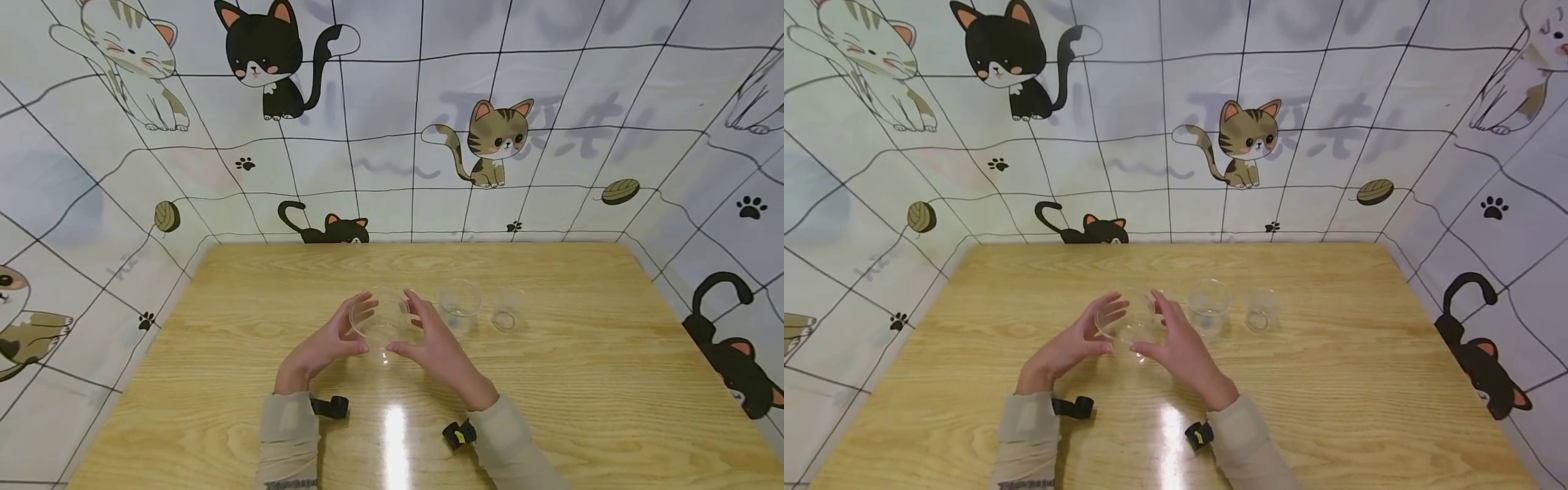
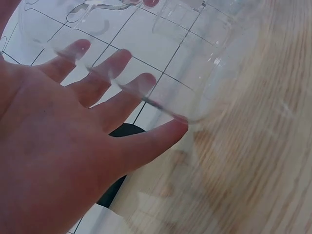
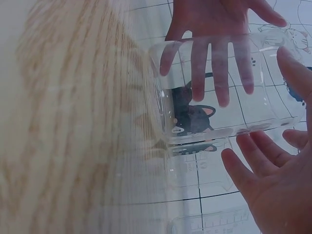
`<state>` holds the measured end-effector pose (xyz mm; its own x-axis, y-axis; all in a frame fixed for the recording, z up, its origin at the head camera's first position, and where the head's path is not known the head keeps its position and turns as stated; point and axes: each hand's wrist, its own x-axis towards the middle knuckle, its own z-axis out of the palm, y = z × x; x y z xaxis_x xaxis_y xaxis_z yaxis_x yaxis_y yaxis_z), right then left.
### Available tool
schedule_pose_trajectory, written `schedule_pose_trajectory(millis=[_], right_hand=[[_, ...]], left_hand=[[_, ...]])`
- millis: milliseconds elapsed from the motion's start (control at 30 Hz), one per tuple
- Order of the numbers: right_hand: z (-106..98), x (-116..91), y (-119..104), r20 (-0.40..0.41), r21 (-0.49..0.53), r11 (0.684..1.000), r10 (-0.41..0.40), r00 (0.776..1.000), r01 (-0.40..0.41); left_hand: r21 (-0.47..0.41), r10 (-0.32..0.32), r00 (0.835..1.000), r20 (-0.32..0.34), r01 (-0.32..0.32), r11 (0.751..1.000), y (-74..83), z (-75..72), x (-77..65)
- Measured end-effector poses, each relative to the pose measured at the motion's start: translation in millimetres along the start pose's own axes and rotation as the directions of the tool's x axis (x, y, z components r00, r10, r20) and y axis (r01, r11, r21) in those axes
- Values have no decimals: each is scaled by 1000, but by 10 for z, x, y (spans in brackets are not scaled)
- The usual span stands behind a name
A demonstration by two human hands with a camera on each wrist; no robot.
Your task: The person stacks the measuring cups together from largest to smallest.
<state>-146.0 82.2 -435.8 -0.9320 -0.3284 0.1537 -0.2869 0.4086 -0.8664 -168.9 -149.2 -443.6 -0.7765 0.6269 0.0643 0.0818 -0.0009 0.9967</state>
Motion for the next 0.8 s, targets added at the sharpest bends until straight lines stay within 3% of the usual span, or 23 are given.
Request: schedule_pose_trajectory(millis=[200, 467, 800], right_hand=[[-24, -12, -50, 55, 11, 1000, 0, 999, -1], [-126, -85, -350, 99, 45, 998, -50, 994, 46], [-93, -21, -54, 123, -19, 998, -58, 991, 61]], left_hand=[[-1, 21, 999, 45, -21, 1000, 3, 10, 16], [-32, 22, 995, 92, -20, 999, 64, 45, 37], [-22, -2, 993, 122, 5, 1000, 230, 129, 39]])
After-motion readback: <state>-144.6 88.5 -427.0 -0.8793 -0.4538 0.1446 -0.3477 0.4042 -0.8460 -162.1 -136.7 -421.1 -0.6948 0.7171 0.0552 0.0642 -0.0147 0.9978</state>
